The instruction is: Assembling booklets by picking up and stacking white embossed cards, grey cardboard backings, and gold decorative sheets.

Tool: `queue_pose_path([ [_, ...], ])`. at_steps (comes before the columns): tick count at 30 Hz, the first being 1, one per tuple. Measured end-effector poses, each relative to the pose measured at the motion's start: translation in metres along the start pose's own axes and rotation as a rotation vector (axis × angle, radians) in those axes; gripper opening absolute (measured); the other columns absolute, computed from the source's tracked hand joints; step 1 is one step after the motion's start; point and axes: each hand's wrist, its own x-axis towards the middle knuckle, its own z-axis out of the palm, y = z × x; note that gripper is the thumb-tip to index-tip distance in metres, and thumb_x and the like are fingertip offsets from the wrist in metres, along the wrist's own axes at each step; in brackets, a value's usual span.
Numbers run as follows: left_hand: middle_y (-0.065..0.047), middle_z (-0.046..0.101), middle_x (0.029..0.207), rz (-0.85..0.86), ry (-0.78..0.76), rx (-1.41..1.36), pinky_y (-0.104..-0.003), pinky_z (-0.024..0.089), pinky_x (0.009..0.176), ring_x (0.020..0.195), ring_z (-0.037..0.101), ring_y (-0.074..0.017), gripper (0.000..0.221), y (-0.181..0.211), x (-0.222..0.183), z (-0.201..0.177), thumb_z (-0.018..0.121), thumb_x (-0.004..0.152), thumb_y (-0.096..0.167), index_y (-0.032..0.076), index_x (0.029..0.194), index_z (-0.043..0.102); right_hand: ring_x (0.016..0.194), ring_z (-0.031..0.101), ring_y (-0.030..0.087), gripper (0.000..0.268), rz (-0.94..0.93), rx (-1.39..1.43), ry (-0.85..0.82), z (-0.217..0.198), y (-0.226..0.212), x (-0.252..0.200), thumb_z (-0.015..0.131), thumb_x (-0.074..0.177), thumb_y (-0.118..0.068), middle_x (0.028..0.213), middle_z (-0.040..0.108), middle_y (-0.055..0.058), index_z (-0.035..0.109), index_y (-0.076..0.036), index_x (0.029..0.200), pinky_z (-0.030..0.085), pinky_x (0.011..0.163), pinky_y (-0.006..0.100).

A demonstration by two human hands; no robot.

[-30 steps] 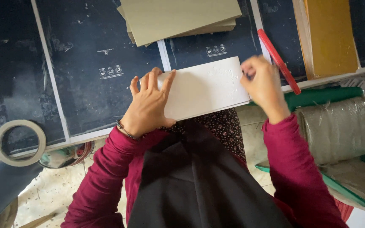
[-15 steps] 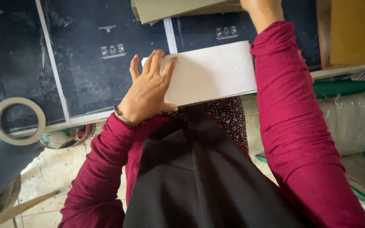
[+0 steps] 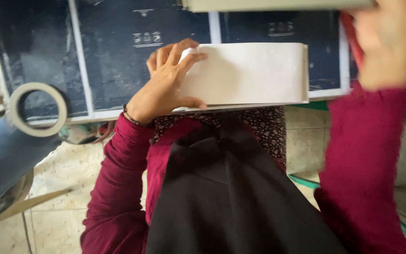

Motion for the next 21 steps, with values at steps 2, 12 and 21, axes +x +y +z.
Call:
queue_pose_path([
  [2, -0.004, 0.046, 0.148, 0.025, 0.084, -0.278, -0.055, 0.031, 0.104, 0.128, 0.043, -0.0338, 0.063, -0.001, -0.011, -0.005, 0.075, 0.088, 0.06, 0.025, 0.138, 0.058, 0.055, 0.037, -0.004, 0.012, 0.075, 0.058, -0.028, 0.011, 0.023, -0.021, 0.073, 0.113, -0.041, 0.096, 0.061, -0.016, 0.063, -0.034, 0.114, 0.014, 0.042, 0.021],
  [12, -0.024, 0.014, 0.164, -0.108, -0.018, 0.108, -0.073, 0.016, 0.114, 0.15, 0.015, -0.0483, 0.152, 0.003, 0.0, 0.004, 0.109, 0.039, 0.059, 0.022, 0.163, 0.03, 0.157, 0.065, 0.014, 0.041, -0.001, 0.446, 0.02, -0.099, 0.161, -0.04, 0.073, 0.106, -0.036, 0.161, 0.064, 0.004, 0.066, -0.018, 0.143, 0.058, 0.147, 0.038],
  [21, -0.018, 0.027, 0.158, -0.018, -0.044, 0.083, -0.066, 0.006, 0.116, 0.146, 0.02, -0.0435, 0.136, 0.007, 0.005, 0.001, 0.098, 0.051, 0.055, 0.016, 0.16, 0.028, 0.152, 0.06, 0.033, 0.04, -0.351, 0.313, 0.014, -0.058, 0.078, -0.094, 0.064, 0.12, 0.001, 0.146, 0.061, 0.016, 0.049, -0.006, 0.156, 0.061, 0.136, 0.06],
])
